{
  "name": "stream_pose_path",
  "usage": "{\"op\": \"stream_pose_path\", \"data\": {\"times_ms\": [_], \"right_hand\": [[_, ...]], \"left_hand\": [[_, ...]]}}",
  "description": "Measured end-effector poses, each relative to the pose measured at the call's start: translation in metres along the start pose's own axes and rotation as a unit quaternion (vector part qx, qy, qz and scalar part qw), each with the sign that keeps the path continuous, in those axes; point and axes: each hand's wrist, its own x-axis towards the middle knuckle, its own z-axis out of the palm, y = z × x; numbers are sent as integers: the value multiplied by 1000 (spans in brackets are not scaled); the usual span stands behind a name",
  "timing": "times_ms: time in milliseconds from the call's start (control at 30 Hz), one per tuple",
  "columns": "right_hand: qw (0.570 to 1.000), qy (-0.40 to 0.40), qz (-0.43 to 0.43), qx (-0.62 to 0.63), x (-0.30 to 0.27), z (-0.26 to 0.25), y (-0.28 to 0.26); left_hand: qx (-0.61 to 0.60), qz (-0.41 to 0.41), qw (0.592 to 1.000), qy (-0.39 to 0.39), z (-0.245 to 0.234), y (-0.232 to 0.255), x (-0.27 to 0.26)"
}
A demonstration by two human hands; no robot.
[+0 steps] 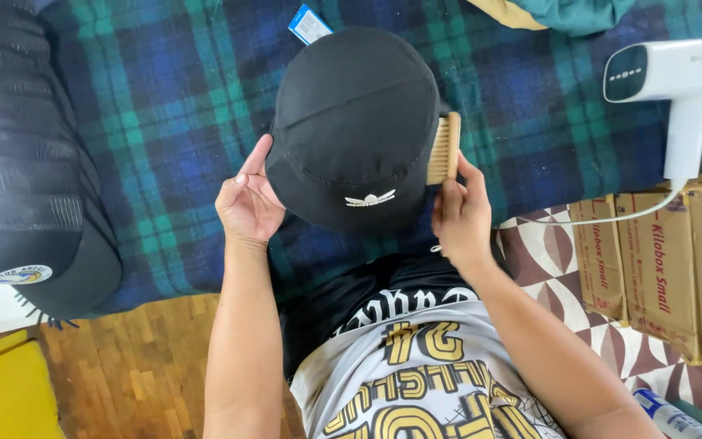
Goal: The person is cleaning and steaming a black bucket hat using a brush, a handheld steamer, and a spray bottle to restore its appearance.
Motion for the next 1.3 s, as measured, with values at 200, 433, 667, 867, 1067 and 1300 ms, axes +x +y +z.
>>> {"op": "stream_pose_path", "data": {"times_ms": [200,433,667,867,1067,1300], "right_hand": [[993,54,-63,88,-14,-10,-27],[989,27,-18,145,-25,25,16],[991,63,4,116,5,-5,-19],[997,-2,-27,75,64,0,11],[999,22,-4,35,43,-21,-22],[998,-9,38,44,7,-12,7]], "left_hand": [[-4,9,1000,-4,10,-1,-2],[48,94,989,107,-58,-19,-11],[145,143,934,294,-11,-95,-60],[242,126,926,260,44,-124,-75],[270,152,917,253,51,-123,-70],[302,164,900,267,67,-125,-68]]}}
